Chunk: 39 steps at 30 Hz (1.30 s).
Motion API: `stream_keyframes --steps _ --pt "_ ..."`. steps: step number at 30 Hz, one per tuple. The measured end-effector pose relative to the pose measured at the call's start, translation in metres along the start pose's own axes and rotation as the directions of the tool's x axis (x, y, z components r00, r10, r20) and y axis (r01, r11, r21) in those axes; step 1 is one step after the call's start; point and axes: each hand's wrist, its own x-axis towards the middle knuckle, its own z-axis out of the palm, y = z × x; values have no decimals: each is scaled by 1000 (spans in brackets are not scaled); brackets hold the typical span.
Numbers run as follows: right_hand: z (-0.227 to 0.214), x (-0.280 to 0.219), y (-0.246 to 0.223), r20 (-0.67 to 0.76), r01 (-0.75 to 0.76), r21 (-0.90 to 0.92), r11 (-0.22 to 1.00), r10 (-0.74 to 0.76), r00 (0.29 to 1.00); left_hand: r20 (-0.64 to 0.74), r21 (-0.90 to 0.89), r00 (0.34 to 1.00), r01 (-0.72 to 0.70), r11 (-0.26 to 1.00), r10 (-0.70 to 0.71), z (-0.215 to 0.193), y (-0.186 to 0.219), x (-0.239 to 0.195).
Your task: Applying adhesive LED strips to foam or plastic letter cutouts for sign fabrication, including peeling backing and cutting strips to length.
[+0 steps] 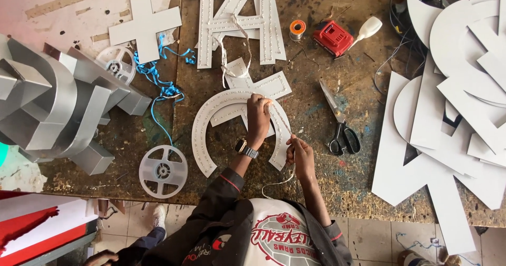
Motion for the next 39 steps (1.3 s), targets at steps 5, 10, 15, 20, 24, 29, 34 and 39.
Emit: stream_keyframes --steps 5,10,15,20,24,29,34,39 --pt "0 1 0 3 1 9 1000 -1 1000 13 -13 1000 1 1000 -1 -3 2 -1" --pt "-2 2 -1 22 -4 -2 1000 5 1000 36 -32 999 21 999 -20 -7 -1 -2" --pt "-3 0 -1 37 26 -55 998 -24 999 -15 1 999 -40 999 40 16 -32 -6" --pt "-8 -14 -4 78 18 -160 987 -5 997 -22 -210 993 111 971 -119 -22 7 -33" --pt "-11 -19 -3 92 -38 -231 972 61 994 70 -404 969 244 882 -236 -20 -14 -40" --pt "5 -43 -58 71 -43 -650 759 117 991 108 -715 943 295 634 -316 -16 0 -27" --pt "10 -49 -86 56 2 -828 561 79 995 195 -845 919 335 417 -343 -22 9 -29" --pt "10 -48 -95 214 55 -775 629 180 960 166 -835 932 306 457 -321 -48 28 -33"
